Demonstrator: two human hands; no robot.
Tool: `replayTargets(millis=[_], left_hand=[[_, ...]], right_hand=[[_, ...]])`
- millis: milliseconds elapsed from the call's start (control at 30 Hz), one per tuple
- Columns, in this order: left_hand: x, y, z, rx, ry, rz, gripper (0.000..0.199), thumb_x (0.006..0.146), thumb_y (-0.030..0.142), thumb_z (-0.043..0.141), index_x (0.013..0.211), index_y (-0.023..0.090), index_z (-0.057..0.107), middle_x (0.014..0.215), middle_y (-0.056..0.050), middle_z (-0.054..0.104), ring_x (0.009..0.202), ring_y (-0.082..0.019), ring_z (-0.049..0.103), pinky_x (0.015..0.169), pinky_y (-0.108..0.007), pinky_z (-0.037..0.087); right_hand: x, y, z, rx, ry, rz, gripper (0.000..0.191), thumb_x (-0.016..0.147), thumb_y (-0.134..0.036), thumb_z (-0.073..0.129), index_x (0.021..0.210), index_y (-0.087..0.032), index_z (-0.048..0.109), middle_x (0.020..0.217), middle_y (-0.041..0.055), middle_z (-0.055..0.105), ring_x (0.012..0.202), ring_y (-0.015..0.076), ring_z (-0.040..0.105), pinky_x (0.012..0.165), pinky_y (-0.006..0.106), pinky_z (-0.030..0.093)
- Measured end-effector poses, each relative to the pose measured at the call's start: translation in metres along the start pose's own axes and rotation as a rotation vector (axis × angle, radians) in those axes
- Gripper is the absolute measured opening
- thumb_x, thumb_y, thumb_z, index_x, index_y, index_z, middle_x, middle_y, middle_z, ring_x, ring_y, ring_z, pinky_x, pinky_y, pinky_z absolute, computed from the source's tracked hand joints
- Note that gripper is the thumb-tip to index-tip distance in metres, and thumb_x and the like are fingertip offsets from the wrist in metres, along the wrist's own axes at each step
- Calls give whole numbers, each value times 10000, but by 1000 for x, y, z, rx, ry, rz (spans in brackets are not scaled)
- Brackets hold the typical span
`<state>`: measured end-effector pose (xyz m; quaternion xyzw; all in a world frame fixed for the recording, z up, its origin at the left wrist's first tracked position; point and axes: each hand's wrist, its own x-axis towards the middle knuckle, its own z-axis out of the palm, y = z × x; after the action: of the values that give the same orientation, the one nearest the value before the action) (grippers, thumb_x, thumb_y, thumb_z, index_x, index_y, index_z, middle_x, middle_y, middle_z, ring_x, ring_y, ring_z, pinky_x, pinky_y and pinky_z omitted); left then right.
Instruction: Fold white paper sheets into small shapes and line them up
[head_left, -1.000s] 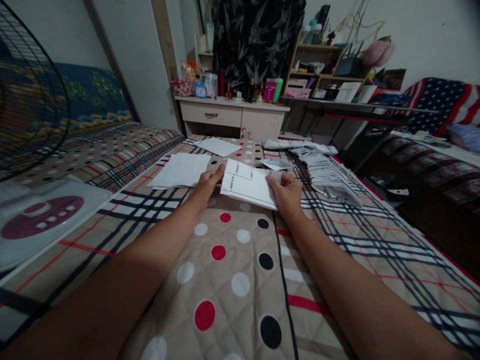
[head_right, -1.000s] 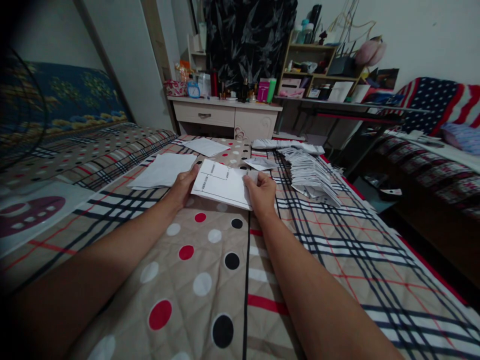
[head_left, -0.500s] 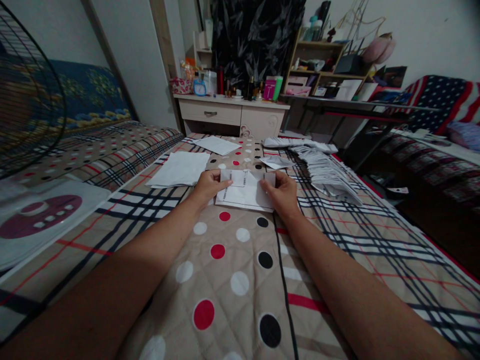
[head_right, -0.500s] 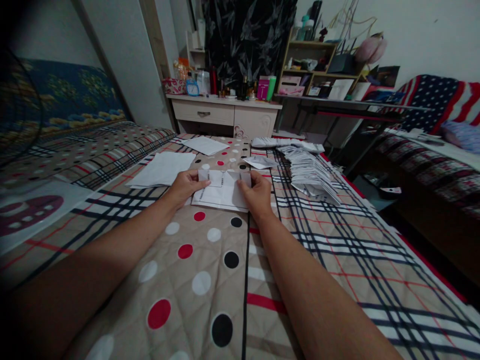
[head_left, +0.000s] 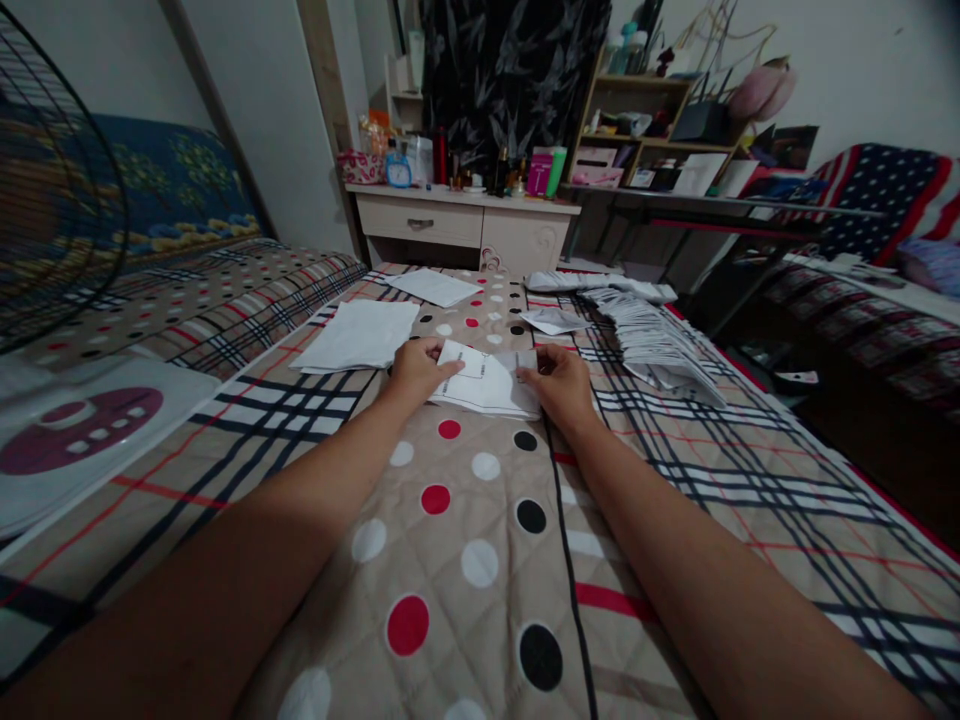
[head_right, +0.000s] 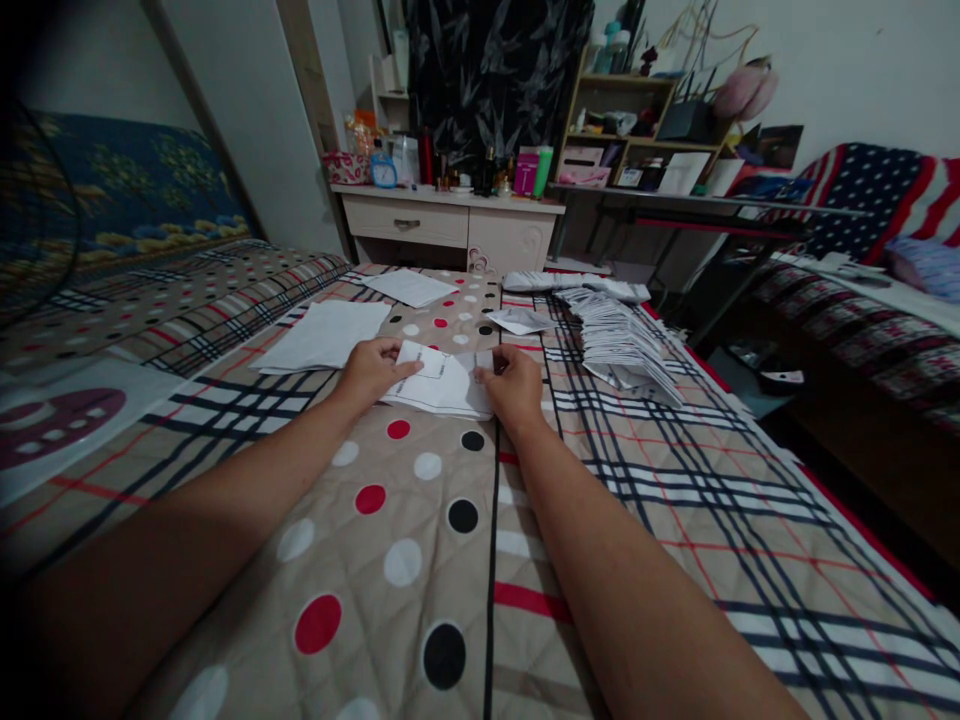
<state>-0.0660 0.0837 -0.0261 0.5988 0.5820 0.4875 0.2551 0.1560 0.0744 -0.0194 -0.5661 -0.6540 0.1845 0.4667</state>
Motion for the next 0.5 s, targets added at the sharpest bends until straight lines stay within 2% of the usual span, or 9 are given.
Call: replayTargets(millis=[100, 200, 233, 300, 400, 433, 500], left_hand=[[-5, 8, -4, 223, 62, 74, 456, 618, 208, 829, 1045, 154, 678, 860, -48, 685, 751, -201, 618, 718, -334, 494], [-16, 24, -4, 439, 77, 300, 550, 649, 167, 812, 1171, 204, 643, 1081, -84, 656, 982, -257, 606, 873, -382, 481], [-21, 30, -3, 485, 54, 383, 493, 679, 178, 798, 1152, 217, 663, 1134, -89, 643, 1069, -277, 580, 939, -400, 454], [-31, 43, 5, 502, -80, 515, 317, 751, 279, 766, 1055, 210, 711, 1118, -92, 653, 1080, -284, 579, 973, -413, 435], [-46, 57, 18, 532, -266, 649, 378, 773, 388, 745, 1102, 205, 710, 1086, -97, 675, 1030, -277, 608, 924, -405, 461], [-49, 59, 22, 578, -292, 699, 388, 773, 399, 743, 1112, 213, 708, 1082, -93, 679, 1028, -283, 608, 911, -414, 465], [-52, 60, 24, 645, -301, 765, 298, 811, 298, 698, 1100, 226, 714, 1054, -79, 695, 1016, -274, 615, 891, -420, 475]], right_hand=[[0, -4, -1, -46, 25, -2, 180, 628, -233, 682, 793, -177, 637, 692, -4, 630, 628, 158, 558, 598, 279, 418], [0, -6, -2, -65, 60, -2, 224, 631, -210, 655, 852, -179, 637, 710, 1, 633, 660, 172, 583, 638, 294, 442], [0, -6, -2, -59, 76, -2, 237, 637, -210, 644, 872, -179, 637, 705, 0, 629, 659, 175, 586, 649, 300, 447], [0, -6, -3, -33, 99, -2, 248, 650, -215, 622, 895, -180, 634, 677, -7, 611, 635, 176, 581, 650, 306, 447], [1, -3, -2, 29, 149, -5, 189, 657, -224, 594, 843, -190, 606, 661, -12, 596, 617, 169, 567, 640, 301, 444], [1, -2, -2, 45, 176, -9, 149, 655, -221, 585, 801, -194, 588, 665, -10, 594, 623, 167, 563, 641, 298, 444], [1, -1, 0, 79, 220, -5, 87, 638, -208, 573, 721, -200, 548, 663, -7, 585, 625, 160, 554, 634, 293, 446]])
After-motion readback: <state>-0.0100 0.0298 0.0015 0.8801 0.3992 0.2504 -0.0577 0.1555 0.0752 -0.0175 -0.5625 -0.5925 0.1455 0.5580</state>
